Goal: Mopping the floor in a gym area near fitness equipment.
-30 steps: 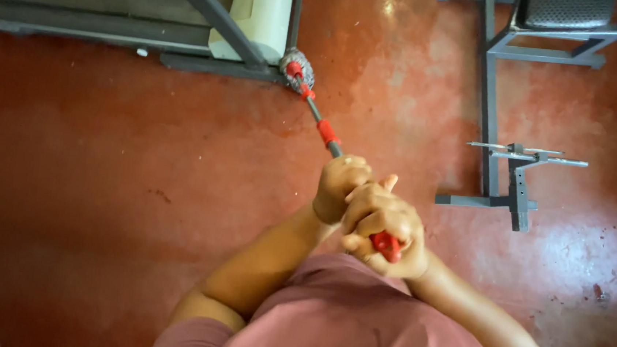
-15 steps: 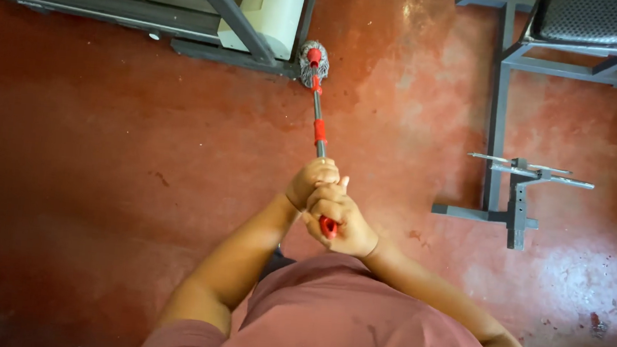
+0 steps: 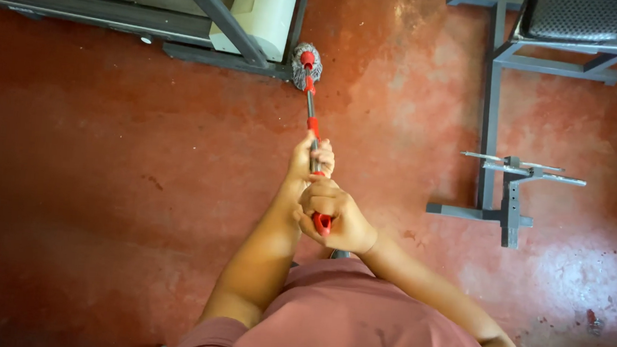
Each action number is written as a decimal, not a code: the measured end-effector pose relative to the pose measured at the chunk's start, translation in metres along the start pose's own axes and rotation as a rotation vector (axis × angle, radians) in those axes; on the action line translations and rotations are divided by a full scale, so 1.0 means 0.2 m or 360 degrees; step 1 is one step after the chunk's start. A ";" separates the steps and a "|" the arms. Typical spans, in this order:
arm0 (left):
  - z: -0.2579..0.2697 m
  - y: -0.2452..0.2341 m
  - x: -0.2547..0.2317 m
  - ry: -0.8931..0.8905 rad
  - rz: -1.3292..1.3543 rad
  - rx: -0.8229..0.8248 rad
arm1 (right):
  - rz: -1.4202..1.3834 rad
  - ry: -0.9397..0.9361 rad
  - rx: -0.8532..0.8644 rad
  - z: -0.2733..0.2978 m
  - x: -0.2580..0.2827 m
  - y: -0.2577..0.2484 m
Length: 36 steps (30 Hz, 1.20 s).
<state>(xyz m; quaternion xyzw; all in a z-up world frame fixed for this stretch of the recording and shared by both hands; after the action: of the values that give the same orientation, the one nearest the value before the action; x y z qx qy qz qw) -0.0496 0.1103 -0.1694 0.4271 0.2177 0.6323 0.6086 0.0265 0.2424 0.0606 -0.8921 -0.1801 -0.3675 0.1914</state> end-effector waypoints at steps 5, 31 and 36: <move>0.13 0.28 0.13 -0.0215 -0.0353 0.0192 | 0.0069 -0.0090 0.0052 -0.17 0.19 -0.09; 0.65 0.14 -0.18 -0.0110 -0.0326 -0.0155 | -0.0049 -0.0159 0.0267 -0.19 0.25 0.49; 0.53 0.11 -0.34 -0.0318 -0.0199 -0.0091 | -0.0038 0.0023 0.0506 -0.38 0.25 0.54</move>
<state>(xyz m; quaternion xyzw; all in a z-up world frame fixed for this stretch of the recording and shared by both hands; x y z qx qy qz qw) 0.0160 0.0166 -0.1140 0.4559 0.1642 0.5533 0.6775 0.0647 0.1219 0.1235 -0.8456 -0.2454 -0.3431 0.3272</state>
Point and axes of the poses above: each hand's wrist, its own z-axis away from the middle knuckle, its own y-axis out of the palm, x = y × z, the point moved 1 cm from there along -z, towards the middle knuckle, and after that the axes turned 6 degrees about z, right-handed, at the moved point
